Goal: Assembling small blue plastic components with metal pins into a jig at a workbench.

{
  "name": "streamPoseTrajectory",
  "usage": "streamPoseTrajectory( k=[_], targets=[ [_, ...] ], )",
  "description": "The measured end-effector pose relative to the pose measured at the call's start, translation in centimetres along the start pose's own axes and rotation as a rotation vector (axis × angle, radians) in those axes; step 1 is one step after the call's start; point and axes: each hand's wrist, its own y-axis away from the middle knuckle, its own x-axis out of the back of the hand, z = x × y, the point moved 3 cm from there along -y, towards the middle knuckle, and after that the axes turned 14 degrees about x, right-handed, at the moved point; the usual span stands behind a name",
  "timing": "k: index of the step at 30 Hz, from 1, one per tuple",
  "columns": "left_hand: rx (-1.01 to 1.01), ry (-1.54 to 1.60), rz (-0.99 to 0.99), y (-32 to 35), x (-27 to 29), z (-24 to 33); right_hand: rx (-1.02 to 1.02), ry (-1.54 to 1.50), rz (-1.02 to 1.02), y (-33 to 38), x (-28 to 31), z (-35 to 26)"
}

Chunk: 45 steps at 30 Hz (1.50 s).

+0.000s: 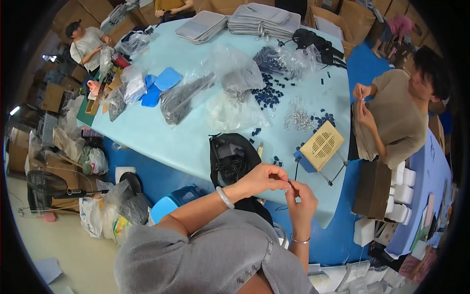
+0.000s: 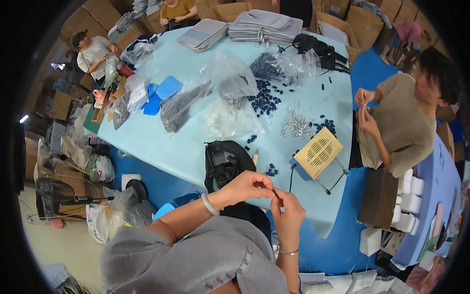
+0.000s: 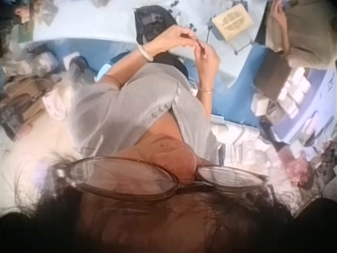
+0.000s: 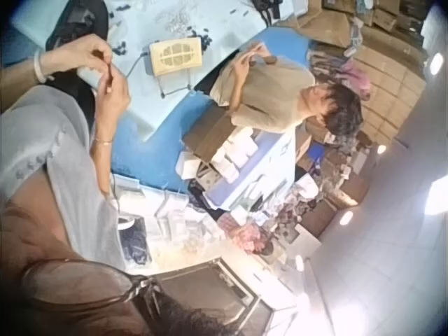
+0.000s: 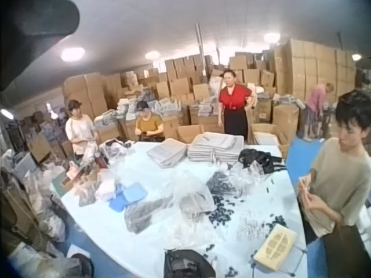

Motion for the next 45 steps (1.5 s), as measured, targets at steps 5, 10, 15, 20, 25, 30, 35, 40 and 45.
streamPoseTrajectory(
  k=[5,10,15,20,25,30,35,40,45],
  targets=[
    [0.092,0.074,-0.058,0.3,-0.7,-0.4,0.056,0.094,-0.018,0.5,0.6,-0.7],
    [-0.064,-0.006,-0.049,0.1,-0.7,0.5,-0.392,-0.157,0.067,1.1,-0.2,-0.5],
    [-0.099,0.004,0.017,0.1,1.2,1.9,-0.342,-0.190,0.151,-1.0,-2.1,-0.6],
    [-0.028,0.039,0.016,-0.1,2.5,2.6,-0.019,0.077,0.125,-2.7,-2.2,-1.3],
    [-0.009,-0.028,-0.015,0.0,2.8,3.1,0.064,0.153,0.101,-2.7,-2.1,-1.8],
    [-0.311,-0.155,0.006,-0.1,2.9,3.6,-0.284,-0.160,0.160,-2.4,-3.2,-1.8],
    [-0.313,-0.005,0.020,-0.4,3.2,1.4,-0.261,-0.150,0.041,-2.5,-3.3,-1.0],
    [-0.466,0.063,0.127,-0.9,1.8,0.3,-0.371,-0.271,0.024,-1.4,-0.7,-1.3],
    [-0.479,0.171,0.011,-0.8,0.3,-2.1,-0.414,-0.273,-0.232,-1.5,0.6,-0.9]
  ],
)
